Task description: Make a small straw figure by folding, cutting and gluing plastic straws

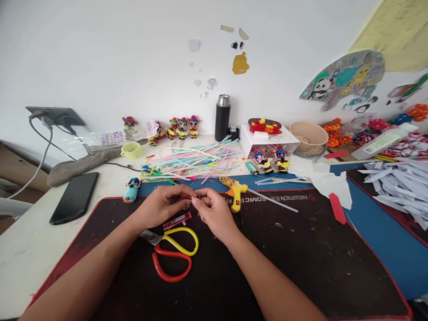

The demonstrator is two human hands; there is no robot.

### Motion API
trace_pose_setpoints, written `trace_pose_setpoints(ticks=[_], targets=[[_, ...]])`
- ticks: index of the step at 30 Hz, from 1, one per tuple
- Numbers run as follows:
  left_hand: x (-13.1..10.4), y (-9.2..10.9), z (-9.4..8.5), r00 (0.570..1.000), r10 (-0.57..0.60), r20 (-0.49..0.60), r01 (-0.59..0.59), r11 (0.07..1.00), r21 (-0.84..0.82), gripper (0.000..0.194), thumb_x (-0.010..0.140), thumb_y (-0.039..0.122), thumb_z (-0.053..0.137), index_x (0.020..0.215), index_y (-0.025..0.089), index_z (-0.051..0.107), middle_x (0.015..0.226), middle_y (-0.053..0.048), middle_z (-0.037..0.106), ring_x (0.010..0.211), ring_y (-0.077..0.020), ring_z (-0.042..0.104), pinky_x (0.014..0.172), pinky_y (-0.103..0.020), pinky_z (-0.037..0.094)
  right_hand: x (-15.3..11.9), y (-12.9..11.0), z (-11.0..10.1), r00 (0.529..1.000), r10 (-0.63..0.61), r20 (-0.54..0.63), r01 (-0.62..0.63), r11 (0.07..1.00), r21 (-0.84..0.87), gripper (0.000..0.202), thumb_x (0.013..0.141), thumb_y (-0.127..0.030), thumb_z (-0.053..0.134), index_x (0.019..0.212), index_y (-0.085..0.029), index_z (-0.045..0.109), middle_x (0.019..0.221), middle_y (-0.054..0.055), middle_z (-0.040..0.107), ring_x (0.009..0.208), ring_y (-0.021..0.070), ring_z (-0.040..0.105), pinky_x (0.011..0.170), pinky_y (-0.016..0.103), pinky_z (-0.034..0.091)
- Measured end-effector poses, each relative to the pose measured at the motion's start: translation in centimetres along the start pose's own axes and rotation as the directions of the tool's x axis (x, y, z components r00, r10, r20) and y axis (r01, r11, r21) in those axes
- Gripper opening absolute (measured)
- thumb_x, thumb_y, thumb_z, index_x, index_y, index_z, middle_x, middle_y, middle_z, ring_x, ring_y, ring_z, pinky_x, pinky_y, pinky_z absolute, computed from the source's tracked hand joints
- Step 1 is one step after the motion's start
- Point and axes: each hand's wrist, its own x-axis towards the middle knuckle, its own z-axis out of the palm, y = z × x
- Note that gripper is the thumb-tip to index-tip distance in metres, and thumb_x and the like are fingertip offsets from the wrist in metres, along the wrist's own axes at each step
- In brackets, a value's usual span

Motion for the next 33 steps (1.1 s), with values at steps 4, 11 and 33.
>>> trace_pose_setpoints(ticks=[4, 11, 33], targets=[[-0.02, -0.2, -0.02, 1.0, -0.019, -0.016, 0.019, 1.0, 0.019, 0.017, 0.094, 0.023, 0.06, 0.104, 0.023, 0.074, 0.106, -0.002, 0.079, 0.096, -0.0211, 0.072, 0.087, -0.029, 0.051, -0.22, -0.21, 0.03, 1.0, -0.008, 0.026, 0.009, 1.0, -0.026, 0.043, 0.085, -0.052, 0.077, 0.11, -0.019, 0.064, 0.058, -0.01, 0.042, 0.046, 0.0073, 0.033, 0.041, 0.021, 0.02], [0.03, -0.64, -0.15, 0.995, -0.084, -0.06, 0.082, 0.995, -0.05, 0.02, 0.092, 0.028, 0.064, 0.108, 0.021, 0.074, 0.101, -0.004, 0.078, 0.088, -0.0205, 0.068, 0.08, -0.029, 0.052, -0.39, -0.47, 0.07, 1.0, 0.005, -0.029, -0.004, 1.0, 0.025, 0.045, 0.082, -0.056, 0.077, 0.106, -0.019, 0.065, 0.055, -0.011, 0.041, 0.043, 0.0071, 0.032, 0.04, 0.021, 0.019], [-0.04, -0.37, 0.24, 0.985, -0.165, 0.043, 0.17, 0.963, -0.209, 0.031, 0.091, 0.029, 0.066, 0.12, 0.021, 0.064, 0.082, 0.0, 0.071, 0.074, -0.0168, 0.064, 0.067, -0.026, 0.047, -0.23, -0.12, 0.12, 0.999, 0.005, -0.046, -0.004, 1.0, 0.022, 0.041, 0.08, -0.056, 0.08, 0.09, -0.021, 0.061, 0.057, -0.01, 0.045, 0.044, 0.0064, 0.032, 0.04, 0.021, 0.019]])
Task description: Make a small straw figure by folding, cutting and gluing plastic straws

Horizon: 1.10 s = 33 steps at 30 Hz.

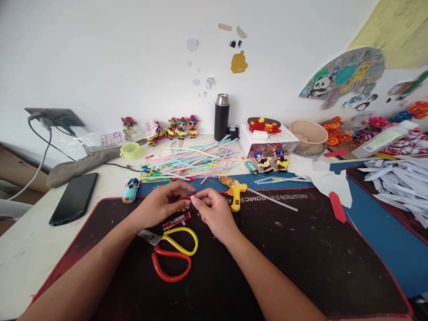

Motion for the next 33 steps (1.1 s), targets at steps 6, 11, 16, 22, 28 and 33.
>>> trace_pose_setpoints(ticks=[6, 11, 16, 22, 28, 33], targets=[[0.06, 0.08, -0.12, 0.999, -0.018, 0.045, 0.02, 0.999, -0.041, 0.022, 0.091, 0.027, 0.065, 0.111, 0.02, 0.06, 0.077, 0.001, 0.068, 0.07, -0.0153, 0.06, 0.064, -0.025, 0.044, 0.01, 0.11, -0.06, 1.0, -0.013, 0.009, 0.013, 1.0, -0.015, 0.041, 0.081, -0.056, 0.079, 0.089, -0.021, 0.059, 0.058, -0.009, 0.047, 0.044, 0.0064, 0.032, 0.04, 0.021, 0.02], [0.12, -0.1, -0.2, 0.999, -0.016, 0.048, 0.015, 1.0, 0.006, 0.018, 0.091, 0.026, 0.064, 0.107, 0.021, 0.058, 0.076, 0.002, 0.069, 0.067, -0.0141, 0.058, 0.063, -0.024, 0.042, 0.05, 0.38, -0.07, 0.999, -0.026, 0.022, 0.027, 0.999, -0.038, 0.039, 0.083, -0.056, 0.077, 0.088, -0.022, 0.058, 0.056, -0.01, 0.046, 0.044, 0.0069, 0.033, 0.041, 0.021, 0.02], [0.24, -0.15, -0.06, 0.999, -0.034, 0.034, 0.033, 0.999, 0.022, 0.016, 0.09, 0.026, 0.064, 0.104, 0.021, 0.058, 0.074, 0.003, 0.069, 0.064, -0.0134, 0.058, 0.061, -0.024, 0.042, 0.08, 0.57, -0.08, 0.999, -0.035, 0.021, 0.037, 0.997, -0.069, 0.038, 0.086, -0.054, 0.075, 0.089, -0.021, 0.057, 0.056, -0.01, 0.046, 0.045, 0.0071, 0.035, 0.041, 0.02, 0.021], [0.39, -0.36, 0.23, 0.997, -0.075, 0.019, 0.076, 0.995, -0.072, 0.016, 0.09, 0.031, 0.066, 0.099, 0.021, 0.058, 0.075, 0.004, 0.065, 0.056, -0.0118, 0.059, 0.056, -0.024, 0.046, -0.01, 0.1, 0.07, 1.0, -0.004, 0.009, 0.004, 1.0, -0.017, 0.042, 0.083, -0.057, 0.077, 0.091, -0.021, 0.057, 0.057, -0.01, 0.045, 0.045, 0.0064, 0.033, 0.041, 0.02, 0.02], [0.48, -0.34, 0.28, 0.997, -0.082, 0.009, 0.082, 0.993, -0.082, 0.013, 0.091, 0.032, 0.065, 0.095, 0.021, 0.059, 0.072, 0.006, 0.062, 0.056, -0.0121, 0.06, 0.054, -0.024, 0.049, -0.04, -0.39, 0.18, 1.0, 0.01, 0.011, -0.01, 1.0, -0.006, 0.044, 0.08, -0.059, 0.077, 0.092, -0.021, 0.058, 0.054, -0.011, 0.043, 0.043, 0.0064, 0.031, 0.04, 0.021, 0.018], [0.43, -0.31, 0.14, 0.996, -0.089, 0.009, 0.089, 0.988, -0.125, 0.015, 0.089, 0.032, 0.068, 0.095, 0.021, 0.06, 0.069, 0.005, 0.063, 0.059, -0.014, 0.064, 0.058, -0.026, 0.053, -0.06, -0.37, 0.14, 1.0, 0.004, 0.004, -0.004, 1.0, -0.016, 0.043, 0.081, -0.058, 0.076, 0.092, -0.02, 0.059, 0.053, -0.011, 0.042, 0.042, 0.0063, 0.031, 0.04, 0.021, 0.018]])
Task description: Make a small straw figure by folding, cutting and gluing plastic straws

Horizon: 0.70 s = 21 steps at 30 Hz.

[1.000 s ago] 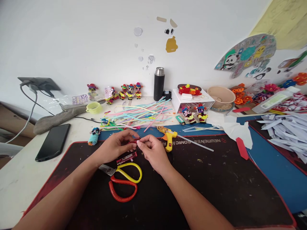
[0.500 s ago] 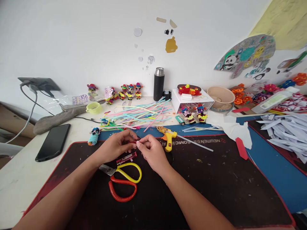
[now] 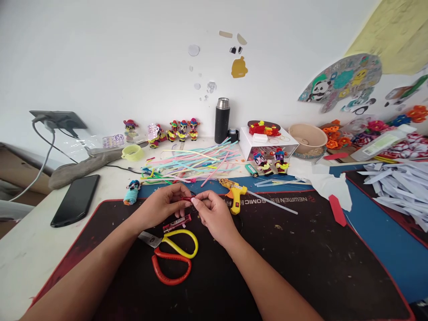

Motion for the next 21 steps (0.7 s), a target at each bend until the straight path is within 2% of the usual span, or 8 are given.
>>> trace_pose_setpoints(ticks=[8, 16, 21], targets=[[-0.07, -0.07, -0.08, 0.999, -0.014, 0.037, 0.016, 0.998, -0.058, 0.02, 0.087, 0.033, 0.07, 0.099, 0.02, 0.061, 0.075, 0.003, 0.068, 0.062, -0.0151, 0.067, 0.061, -0.028, 0.056, 0.0, 0.05, -0.02, 1.0, 0.0, -0.009, 0.0, 1.0, -0.017, 0.042, 0.081, -0.057, 0.076, 0.091, -0.02, 0.059, 0.055, -0.011, 0.043, 0.043, 0.0061, 0.033, 0.039, 0.021, 0.019], [-0.06, 0.26, -0.12, 1.0, -0.018, -0.011, 0.017, 0.997, -0.077, 0.023, 0.086, 0.035, 0.073, 0.098, 0.02, 0.06, 0.074, 0.004, 0.067, 0.059, -0.0133, 0.064, 0.058, -0.026, 0.055, -0.04, 0.06, -0.03, 1.0, -0.005, 0.006, 0.005, 1.0, -0.001, 0.044, 0.081, -0.058, 0.077, 0.093, -0.02, 0.059, 0.055, -0.011, 0.043, 0.043, 0.0059, 0.032, 0.039, 0.02, 0.018], [-0.11, 0.12, -0.12, 1.0, 0.003, 0.002, -0.003, 0.994, -0.111, 0.027, 0.087, 0.034, 0.073, 0.103, 0.021, 0.058, 0.079, 0.003, 0.068, 0.062, -0.0139, 0.066, 0.06, -0.027, 0.057, -0.08, 0.13, -0.06, 1.0, 0.0, 0.005, 0.0, 1.0, 0.006, 0.044, 0.083, -0.059, 0.076, 0.096, -0.02, 0.059, 0.054, -0.011, 0.042, 0.043, 0.0064, 0.031, 0.04, 0.021, 0.018]])
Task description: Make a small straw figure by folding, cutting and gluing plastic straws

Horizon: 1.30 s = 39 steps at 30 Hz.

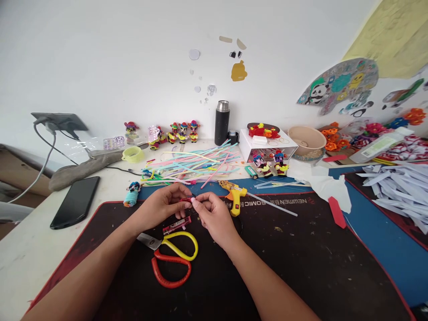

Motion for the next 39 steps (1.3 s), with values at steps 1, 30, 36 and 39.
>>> trace_pose_setpoints(ticks=[1, 30, 36, 39], targets=[[0.0, 0.0, 0.0, 1.0, 0.001, 0.01, -0.001, 1.0, -0.007, 0.028, 0.087, 0.035, 0.073, 0.105, 0.021, 0.057, 0.08, 0.003, 0.068, 0.063, -0.0144, 0.067, 0.06, -0.027, 0.057, 0.0, 0.0, 0.0, 1.0, 0.0, 0.002, 0.0, 1.0, -0.003, 0.044, 0.084, -0.059, 0.075, 0.098, -0.02, 0.059, 0.054, -0.011, 0.042, 0.043, 0.0065, 0.031, 0.04, 0.021, 0.018], [-0.4, 0.8, -0.3, 0.979, 0.092, 0.181, -0.149, 0.932, 0.33, 0.028, 0.091, 0.021, 0.062, 0.12, 0.023, 0.064, 0.097, -0.001, 0.073, 0.089, -0.0185, 0.069, 0.079, -0.028, 0.053, -0.3, 0.3, 0.1, 0.998, -0.064, 0.008, 0.064, 0.954, -0.294, 0.024, 0.09, -0.044, 0.067, 0.087, -0.021, 0.062, 0.057, -0.007, 0.045, 0.049, 0.0117, 0.039, 0.048, 0.026, 0.028], [-0.5, 0.5, -0.6, 0.982, 0.075, 0.173, -0.125, 0.946, 0.298, 0.028, 0.091, 0.027, 0.067, 0.119, 0.022, 0.065, 0.093, -0.002, 0.073, 0.083, -0.0191, 0.069, 0.075, -0.029, 0.053, -0.4, 0.0, 0.1, 0.998, -0.055, 0.002, 0.053, 0.956, -0.288, 0.026, 0.09, -0.047, 0.067, 0.087, -0.022, 0.062, 0.057, -0.007, 0.045, 0.049, 0.0117, 0.039, 0.047, 0.025, 0.028], [-0.5, 0.6, -0.7, 0.982, 0.073, 0.173, -0.121, 0.951, 0.284, 0.03, 0.091, 0.032, 0.07, 0.119, 0.022, 0.065, 0.092, -0.002, 0.074, 0.083, -0.0195, 0.069, 0.074, -0.029, 0.053, -0.4, 0.1, 0.1, 0.998, -0.061, -0.004, 0.057, 0.956, -0.287, 0.026, 0.09, -0.047, 0.068, 0.088, -0.022, 0.063, 0.057, -0.007, 0.046, 0.048, 0.0117, 0.04, 0.046, 0.025, 0.028]])
